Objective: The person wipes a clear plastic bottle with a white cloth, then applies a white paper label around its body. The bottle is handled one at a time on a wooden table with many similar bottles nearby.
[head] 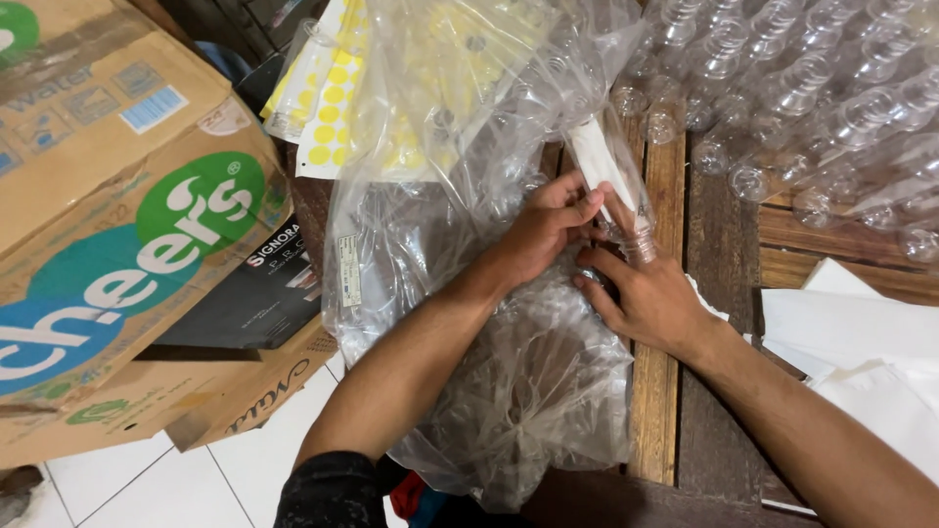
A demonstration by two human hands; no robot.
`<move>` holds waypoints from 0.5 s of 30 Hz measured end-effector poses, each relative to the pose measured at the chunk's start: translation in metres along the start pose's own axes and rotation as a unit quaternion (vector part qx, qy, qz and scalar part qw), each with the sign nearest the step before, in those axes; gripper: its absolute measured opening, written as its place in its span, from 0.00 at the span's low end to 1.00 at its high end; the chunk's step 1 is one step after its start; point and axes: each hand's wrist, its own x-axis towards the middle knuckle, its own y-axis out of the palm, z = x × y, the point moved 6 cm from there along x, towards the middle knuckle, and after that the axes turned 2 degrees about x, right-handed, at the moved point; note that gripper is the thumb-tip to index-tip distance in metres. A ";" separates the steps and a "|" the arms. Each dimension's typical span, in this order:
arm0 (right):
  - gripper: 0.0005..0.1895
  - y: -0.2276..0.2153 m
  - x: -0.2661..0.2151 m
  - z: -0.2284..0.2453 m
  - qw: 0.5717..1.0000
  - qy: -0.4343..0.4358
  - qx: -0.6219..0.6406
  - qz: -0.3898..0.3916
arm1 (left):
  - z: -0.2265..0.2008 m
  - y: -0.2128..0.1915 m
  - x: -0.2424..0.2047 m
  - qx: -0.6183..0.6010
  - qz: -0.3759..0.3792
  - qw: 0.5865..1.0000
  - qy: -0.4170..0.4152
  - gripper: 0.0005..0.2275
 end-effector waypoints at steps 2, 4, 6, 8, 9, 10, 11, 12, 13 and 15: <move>0.12 0.008 -0.005 -0.007 1.000 -0.005 -0.008 -0.003 | 0.005 -0.006 0.003 -0.004 0.008 1.000 0.005 0.18; 0.12 0.017 -0.009 -0.015 1.000 -0.009 -0.016 -0.006 | 0.007 -0.008 0.006 -0.009 0.017 1.000 0.009 0.17; 0.10 0.024 -0.013 -0.020 0.997 -0.051 0.035 -0.038 | 0.005 -0.009 0.008 -0.008 0.024 0.999 0.030 0.18; 0.09 0.017 -0.008 -0.014 0.997 -0.050 0.042 -0.035 | 0.011 -0.014 0.014 -0.020 0.029 0.999 0.033 0.16; 0.09 0.014 -0.006 -0.011 0.997 -0.049 0.049 -0.032 | 0.014 -0.017 0.018 -0.033 0.033 0.998 0.036 0.15; 0.09 0.014 -0.006 -0.011 0.997 -0.048 0.048 -0.032 | 0.010 -0.013 0.016 -0.033 0.034 0.998 0.036 0.15; 0.08 0.015 -0.006 -0.012 0.997 -0.044 0.050 -0.024 | 0.006 -0.010 0.013 -0.036 0.038 0.998 0.035 0.14; 0.08 0.016 -0.007 -0.013 0.998 -0.040 0.052 -0.015 | 0.003 -0.006 0.011 -0.038 0.042 0.998 0.033 0.13; 0.08 0.020 -0.009 -0.016 0.998 -0.039 0.051 -0.016 | 0.000 -0.003 0.008 -0.038 0.044 0.998 0.032 0.13; 0.10 0.026 -0.013 -0.022 0.998 -0.039 0.035 -0.026 | -0.005 0.001 0.004 0.036 0.023 0.998 0.038 0.21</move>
